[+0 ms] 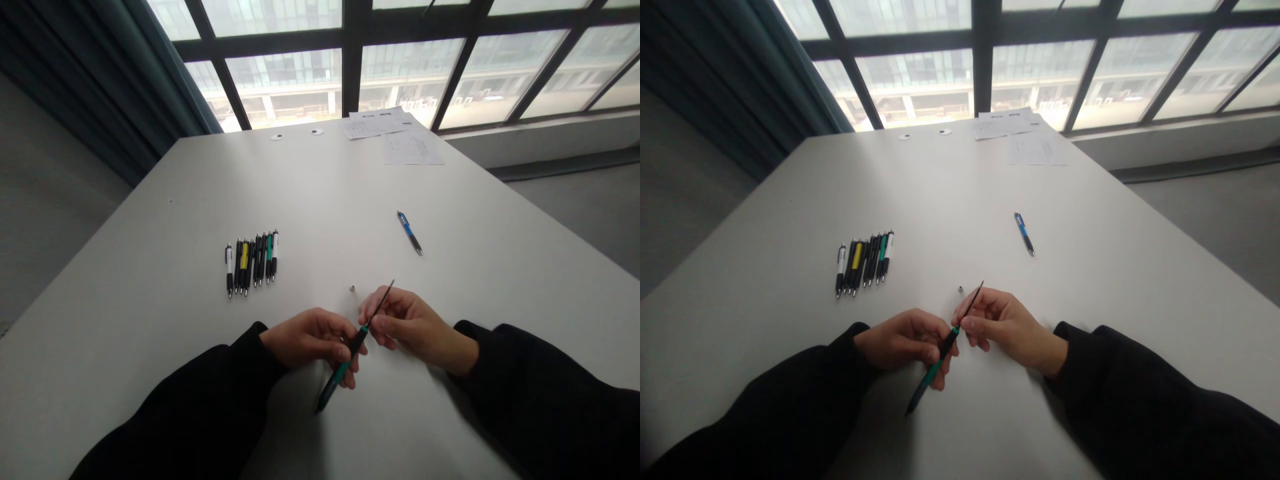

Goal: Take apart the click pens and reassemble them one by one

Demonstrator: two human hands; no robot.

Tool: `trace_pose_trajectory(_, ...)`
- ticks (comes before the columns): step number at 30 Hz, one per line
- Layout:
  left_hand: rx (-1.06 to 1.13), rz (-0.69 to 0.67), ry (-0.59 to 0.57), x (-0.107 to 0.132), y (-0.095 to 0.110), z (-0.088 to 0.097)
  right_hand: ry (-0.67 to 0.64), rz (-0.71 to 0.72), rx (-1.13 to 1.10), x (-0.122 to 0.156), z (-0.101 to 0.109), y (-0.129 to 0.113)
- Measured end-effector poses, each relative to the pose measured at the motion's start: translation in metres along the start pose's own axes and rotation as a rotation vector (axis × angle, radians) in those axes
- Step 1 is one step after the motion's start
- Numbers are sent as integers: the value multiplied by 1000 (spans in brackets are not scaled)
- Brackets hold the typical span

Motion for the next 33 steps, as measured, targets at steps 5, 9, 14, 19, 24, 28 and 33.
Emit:
trace_pose_trajectory(5, 0, -65, 25, -1, 3, 2, -41, -4, 85, 2, 0, 1)
trace_pose_trajectory(9, 1, -53, 35, -1, 3, 1, 22, 26, 45, 3, 5, 2)
trace_pose_trajectory(14, 7, -23, 46, -1, -1, 2, 84, -2, 105, 4, 7, 3)
trace_pose_trajectory(19, -24, -24, 78, -1, -1, 2, 123, -34, 167, 4, 5, -2)
trace_pose_trajectory(24, -50, -26, 112, -1, -2, 1, 112, -102, 219, 3, 2, 0)
trace_pose_trajectory(28, -41, -105, 139, -2, 1, 3, 184, -3, 357, 6, 4, -5)
trace_pose_trajectory(33, 1, -179, 116, -1, 6, 5, 303, 297, 1030, 10, 10, -15)
Point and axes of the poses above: each hand's wrist, its own x-axis away from the middle knuckle, its own z-axis out of the back of the hand, y = z × x, the point moved 3 cm from there along -x, towards the middle knuckle, and after that the axes turned 11 degrees about -z, right-handed, at the moved point
